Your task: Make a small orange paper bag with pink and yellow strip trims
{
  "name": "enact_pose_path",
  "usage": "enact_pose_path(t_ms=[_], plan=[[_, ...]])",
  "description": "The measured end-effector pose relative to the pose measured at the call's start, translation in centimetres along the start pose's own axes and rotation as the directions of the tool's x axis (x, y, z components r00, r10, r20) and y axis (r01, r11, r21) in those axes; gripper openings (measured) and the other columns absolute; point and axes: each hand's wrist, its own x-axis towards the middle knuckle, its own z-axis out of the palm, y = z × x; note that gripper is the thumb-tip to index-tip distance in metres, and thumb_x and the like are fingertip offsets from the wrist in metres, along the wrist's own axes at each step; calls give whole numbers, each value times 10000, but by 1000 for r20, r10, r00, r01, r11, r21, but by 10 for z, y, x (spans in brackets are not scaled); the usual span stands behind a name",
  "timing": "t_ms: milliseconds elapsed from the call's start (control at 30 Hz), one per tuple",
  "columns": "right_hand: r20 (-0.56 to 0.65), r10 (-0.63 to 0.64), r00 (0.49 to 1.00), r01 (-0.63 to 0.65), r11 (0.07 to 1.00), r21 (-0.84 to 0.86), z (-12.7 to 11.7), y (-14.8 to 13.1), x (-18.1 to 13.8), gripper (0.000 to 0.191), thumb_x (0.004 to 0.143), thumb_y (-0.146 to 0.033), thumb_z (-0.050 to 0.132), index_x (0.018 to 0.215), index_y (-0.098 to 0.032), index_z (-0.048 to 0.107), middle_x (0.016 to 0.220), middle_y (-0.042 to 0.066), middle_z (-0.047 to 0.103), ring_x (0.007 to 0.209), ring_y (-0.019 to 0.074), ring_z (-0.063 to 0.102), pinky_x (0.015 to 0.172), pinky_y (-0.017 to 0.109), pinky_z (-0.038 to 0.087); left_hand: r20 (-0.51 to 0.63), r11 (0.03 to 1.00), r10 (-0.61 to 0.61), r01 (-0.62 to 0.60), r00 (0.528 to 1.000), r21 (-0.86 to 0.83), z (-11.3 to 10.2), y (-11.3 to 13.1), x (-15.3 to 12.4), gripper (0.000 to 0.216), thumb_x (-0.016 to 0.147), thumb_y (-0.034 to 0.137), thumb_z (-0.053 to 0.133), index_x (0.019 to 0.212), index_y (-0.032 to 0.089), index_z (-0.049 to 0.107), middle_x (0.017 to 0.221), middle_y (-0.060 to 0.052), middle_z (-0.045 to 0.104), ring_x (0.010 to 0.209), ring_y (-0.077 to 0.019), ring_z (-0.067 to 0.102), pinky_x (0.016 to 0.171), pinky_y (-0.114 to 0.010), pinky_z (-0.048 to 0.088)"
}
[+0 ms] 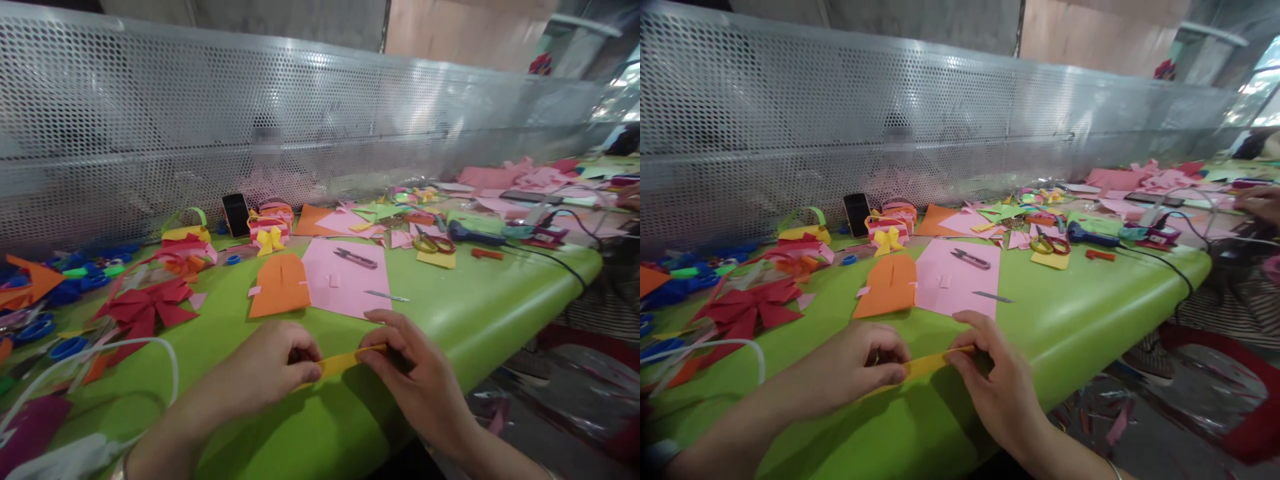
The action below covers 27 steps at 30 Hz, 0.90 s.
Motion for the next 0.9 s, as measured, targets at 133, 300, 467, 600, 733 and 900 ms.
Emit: enact_pose_path(t_ms=[133, 300, 467, 600, 733, 900], plan=[[77, 23, 997, -22, 1000, -3, -6, 3, 3, 404, 809, -207, 525, 1211, -194, 481, 771, 18, 708, 700, 153, 661, 676, 275, 534, -29, 994, 38, -34, 999, 106, -4, 2, 1, 179, 744, 245, 518, 733, 171, 681, 705, -5, 643, 662, -135, 550, 583, -231, 358], [234, -54, 971, 77, 993, -91, -17, 2, 9, 375, 817, -135, 449, 1182, -179, 527, 947, 65, 705, 857, 164, 662, 751, 296, 539, -37, 984, 79, -72, 996, 162, -4, 0, 3, 195, 777, 242, 513, 740, 162, 686, 722, -20, 640, 693, -141, 550, 615, -238, 360], [417, -211, 884, 361, 874, -325, -6, -11, 21, 195, 707, -75, 601, 859, -174, 671, 844, 48, 676, 788, 179, 623, 684, 283, 496, -44, 951, 208, -192, 977, 241, -2, -3, 2, 206, 827, 258, 506, 768, 168, 682, 727, -13, 628, 689, -127, 529, 623, -231, 347], [533, -209, 820, 460, 795, -395, 13, -17, 27, 152, 721, -47, 581, 651, -159, 657, 636, 18, 633, 628, 150, 592, 565, 240, 413, -5, 903, 261, -242, 965, 355, 2, -7, 1, 169, 770, 329, 609, 773, 177, 682, 694, 2, 621, 643, -127, 514, 557, -231, 303], [577, -158, 801, 467, 767, -439, 16, -13, 30, 143, 763, -114, 575, 685, -173, 681, 630, 26, 655, 606, 154, 601, 556, 236, 390, -9, 840, 267, -228, 964, 492, 5, -11, 3, 128, 773, 221, 609, 701, 184, 708, 612, -8, 633, 590, -129, 506, 528, -254, 246], [613, -182, 769, 510, 753, -415, -10, -6, 32, 242, 800, -74, 480, 775, -195, 689, 674, 29, 685, 626, 146, 619, 578, 219, 411, -37, 870, 250, -208, 968, 447, 6, -10, 2, 143, 786, 260, 606, 747, 194, 727, 626, -23, 662, 579, -128, 523, 524, -246, 263]])
